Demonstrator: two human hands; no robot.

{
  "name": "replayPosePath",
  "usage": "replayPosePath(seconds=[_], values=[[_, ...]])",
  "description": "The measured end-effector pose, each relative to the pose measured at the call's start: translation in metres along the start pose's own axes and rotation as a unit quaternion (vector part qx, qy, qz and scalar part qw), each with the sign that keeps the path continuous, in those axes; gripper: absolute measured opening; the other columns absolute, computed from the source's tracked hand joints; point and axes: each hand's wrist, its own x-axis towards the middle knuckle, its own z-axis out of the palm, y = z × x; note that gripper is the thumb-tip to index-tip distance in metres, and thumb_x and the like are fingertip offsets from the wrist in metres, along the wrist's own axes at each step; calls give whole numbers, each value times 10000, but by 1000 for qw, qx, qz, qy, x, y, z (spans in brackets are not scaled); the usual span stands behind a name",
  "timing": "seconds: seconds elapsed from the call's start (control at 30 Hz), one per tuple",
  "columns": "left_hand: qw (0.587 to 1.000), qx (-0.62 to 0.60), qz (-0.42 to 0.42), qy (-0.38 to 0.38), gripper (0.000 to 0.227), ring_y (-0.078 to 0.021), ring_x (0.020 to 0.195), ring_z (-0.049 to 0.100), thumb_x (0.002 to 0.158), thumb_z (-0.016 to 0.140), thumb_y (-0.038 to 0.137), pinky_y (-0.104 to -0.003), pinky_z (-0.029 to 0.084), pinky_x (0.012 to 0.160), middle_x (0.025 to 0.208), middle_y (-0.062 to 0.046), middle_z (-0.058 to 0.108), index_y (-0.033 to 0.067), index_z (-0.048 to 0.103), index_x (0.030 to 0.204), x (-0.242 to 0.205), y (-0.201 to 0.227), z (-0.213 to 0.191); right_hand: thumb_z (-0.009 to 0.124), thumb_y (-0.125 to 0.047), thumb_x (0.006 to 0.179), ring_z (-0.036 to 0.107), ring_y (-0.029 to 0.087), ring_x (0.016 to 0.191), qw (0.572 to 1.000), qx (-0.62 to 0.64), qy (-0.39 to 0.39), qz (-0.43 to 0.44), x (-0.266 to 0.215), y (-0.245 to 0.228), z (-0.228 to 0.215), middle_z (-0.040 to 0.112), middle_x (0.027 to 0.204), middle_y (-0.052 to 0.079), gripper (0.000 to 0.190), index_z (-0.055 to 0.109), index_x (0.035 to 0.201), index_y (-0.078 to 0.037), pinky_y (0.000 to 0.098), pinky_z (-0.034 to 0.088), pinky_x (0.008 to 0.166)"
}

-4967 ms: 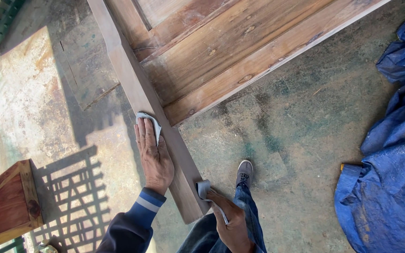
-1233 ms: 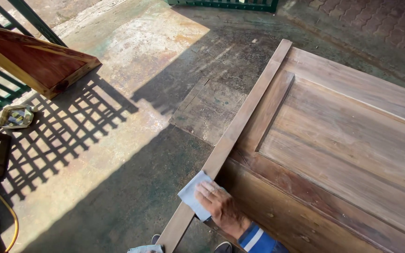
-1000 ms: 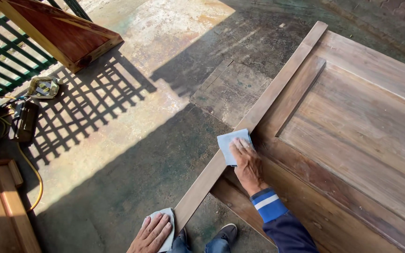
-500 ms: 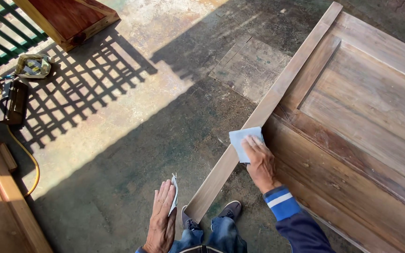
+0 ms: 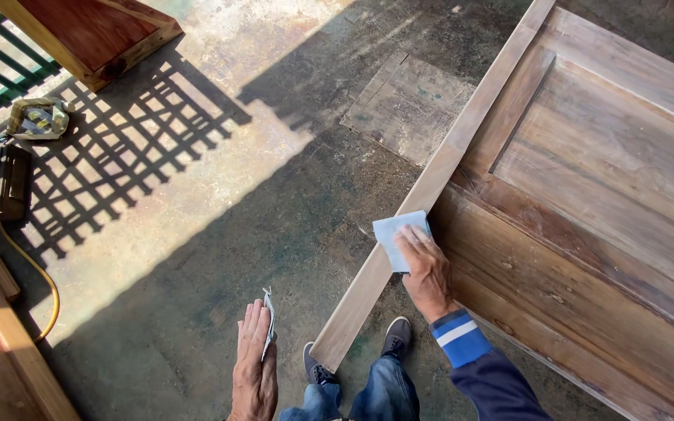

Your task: Sand the surface and edges of a wooden door using handheld sandpaper.

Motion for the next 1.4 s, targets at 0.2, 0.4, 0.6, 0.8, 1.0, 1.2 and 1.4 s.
replayPosePath(seconds=[0.2, 0.4, 0.6, 0.8, 1.0, 1.2, 1.4], values=[[996, 24, -42, 71, 551, -315, 1562, 303, 946, 490, -19, -536, 149, 1269, 1611, -156, 436, 67, 504, 1490, -14, -40, 45, 522, -182, 1036, 591, 343, 1345, 953, 191, -79, -221, -52, -105, -27, 656, 1370, 192, 347, 669, 1304, -18, 509, 422, 1168], [976, 204, 72, -37, 745, -321, 1507, 250, 810, 696, 296, -536, 135, 1203, 1592, -165, 341, 82, 438, 1475, 46, 20, 108, 568, -103, 1013, 624, 348, 1265, 989, 47, 23, -135, 53, 110, 22, 686, 1314, 198, 286, 693, 1257, -21, 447, 492, 1109], [938, 238, 17, -250, 653, -288, 1542, 155, 999, 527, 285, -467, 132, 1232, 1665, -108, 217, 97, 272, 1570, 147, 92, 153, 476, -177, 1076, 652, 388, 1111, 895, 227, 188, 334, 132, 190, -33, 704, 1199, 238, 349, 701, 1264, 13, 444, 515, 955], [939, 266, 44, -215, 699, -285, 1521, 246, 901, 584, 182, -447, 204, 1225, 1633, -116, 303, 108, 327, 1546, 143, 55, 166, 524, -248, 1075, 721, 323, 1058, 761, 423, 283, 403, 96, 135, 62, 742, 1189, 257, 400, 640, 1239, 97, 390, 543, 910], [946, 257, 41, -191, 784, -279, 1473, 330, 832, 675, 182, -441, 287, 1192, 1641, -108, 369, 139, 390, 1561, 136, 29, 171, 520, -233, 1076, 710, 309, 1041, 772, 418, 285, 386, 88, 126, 60, 734, 1170, 238, 384, 636, 1249, 91, 375, 550, 895], [944, 261, 62, -190, 715, -297, 1475, 337, 867, 671, 134, -453, 281, 1198, 1592, -132, 384, 115, 387, 1523, 138, 38, 168, 532, -228, 1081, 724, 338, 937, 793, 339, 243, 444, 100, 148, 55, 759, 1074, 224, 342, 685, 1167, 65, 394, 575, 840], [947, 252, 58, -190, 741, -295, 1473, 354, 837, 675, 111, -439, 306, 1200, 1580, -144, 395, 92, 387, 1520, 142, 54, 165, 538, -202, 1053, 712, 359, 1026, 835, 362, 233, 343, 51, 95, 46, 716, 1154, 227, 331, 647, 1223, 59, 403, 567, 880]])
